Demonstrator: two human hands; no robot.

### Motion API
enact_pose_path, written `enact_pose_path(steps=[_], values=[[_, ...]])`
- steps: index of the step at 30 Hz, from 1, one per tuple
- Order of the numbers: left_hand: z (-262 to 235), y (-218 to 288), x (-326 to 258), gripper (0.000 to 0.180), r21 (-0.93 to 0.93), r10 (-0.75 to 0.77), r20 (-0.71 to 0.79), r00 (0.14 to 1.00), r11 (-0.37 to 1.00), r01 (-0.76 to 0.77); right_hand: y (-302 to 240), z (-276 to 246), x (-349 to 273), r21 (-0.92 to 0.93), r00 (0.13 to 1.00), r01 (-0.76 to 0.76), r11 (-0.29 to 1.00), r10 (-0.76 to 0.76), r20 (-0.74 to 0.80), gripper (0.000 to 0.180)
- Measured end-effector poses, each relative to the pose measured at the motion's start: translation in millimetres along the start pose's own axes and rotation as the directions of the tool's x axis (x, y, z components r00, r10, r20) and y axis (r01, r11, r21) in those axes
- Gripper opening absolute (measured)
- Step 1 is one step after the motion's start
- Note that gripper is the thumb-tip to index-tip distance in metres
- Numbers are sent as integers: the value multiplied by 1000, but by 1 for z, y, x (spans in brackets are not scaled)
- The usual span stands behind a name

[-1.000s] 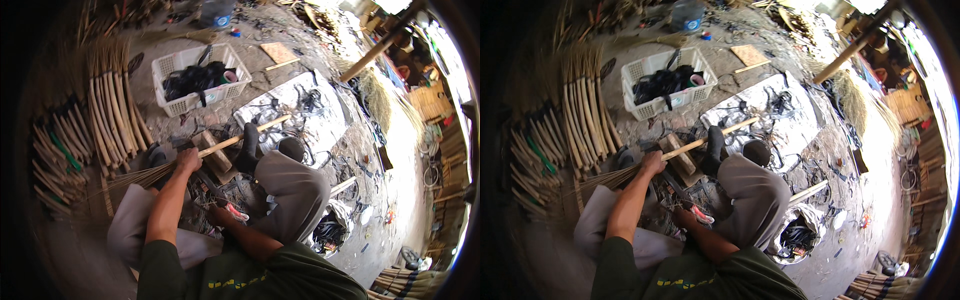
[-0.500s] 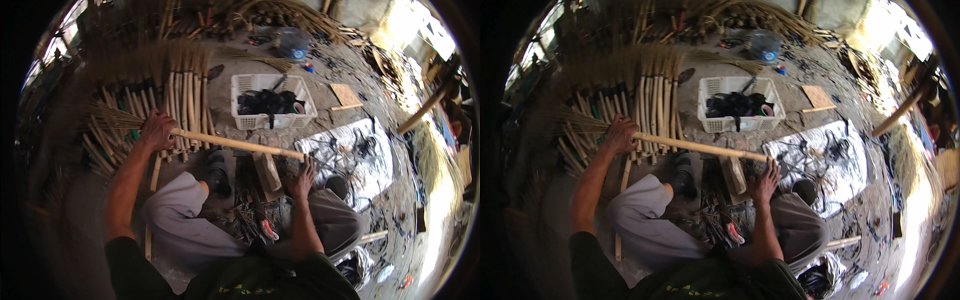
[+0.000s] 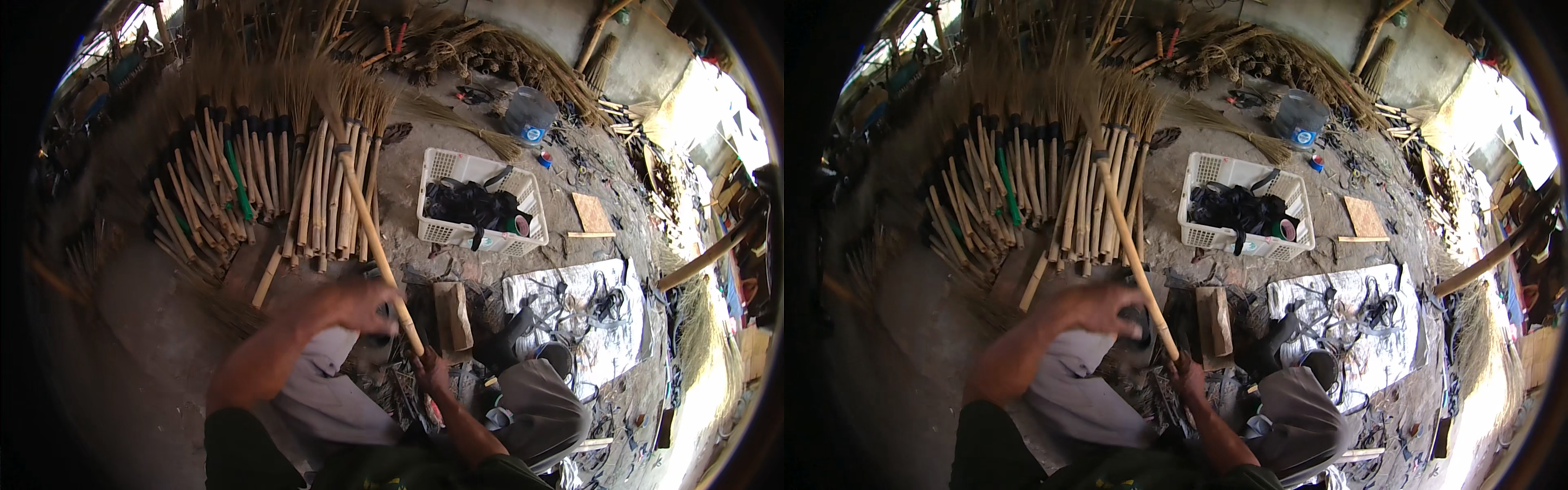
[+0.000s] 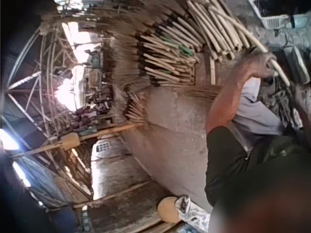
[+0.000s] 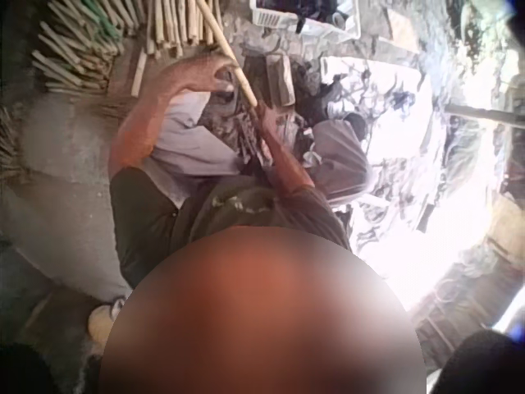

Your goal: The person sits on the floor and assembles a traditional broom by binding a bundle of straw to a wooden handle using black plastic strips. They repeatedly wrap and tighten the binding, then place the finished broom aside and begin another.

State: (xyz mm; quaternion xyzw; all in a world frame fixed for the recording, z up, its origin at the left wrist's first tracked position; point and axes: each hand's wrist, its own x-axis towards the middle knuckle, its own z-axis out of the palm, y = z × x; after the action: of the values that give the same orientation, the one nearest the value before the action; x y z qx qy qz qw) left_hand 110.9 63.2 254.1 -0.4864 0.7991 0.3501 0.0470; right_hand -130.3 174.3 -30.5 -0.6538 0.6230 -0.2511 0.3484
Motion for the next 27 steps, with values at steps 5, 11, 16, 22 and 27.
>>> enact_pose_path(steps=[5,11,16,22,27], values=[[4,6,-9,59,108,12,-20,1000,994,-10,-35,17,55,75,991,-125,989,128,-34,47],[-19,5,-22,56,157,167,-195,967,978,-137,-101,53,194,137,987,-122,983,135,-91,58],[-22,-2,-27,68,64,197,-116,973,980,-191,-146,99,306,-67,960,-258,964,263,98,62],[-32,-14,-29,66,29,181,-92,979,983,-179,-129,148,341,-249,905,-140,958,226,361,83],[-32,-20,-27,66,-7,161,-146,976,987,-164,-118,143,332,-167,955,-54,984,100,280,69]])
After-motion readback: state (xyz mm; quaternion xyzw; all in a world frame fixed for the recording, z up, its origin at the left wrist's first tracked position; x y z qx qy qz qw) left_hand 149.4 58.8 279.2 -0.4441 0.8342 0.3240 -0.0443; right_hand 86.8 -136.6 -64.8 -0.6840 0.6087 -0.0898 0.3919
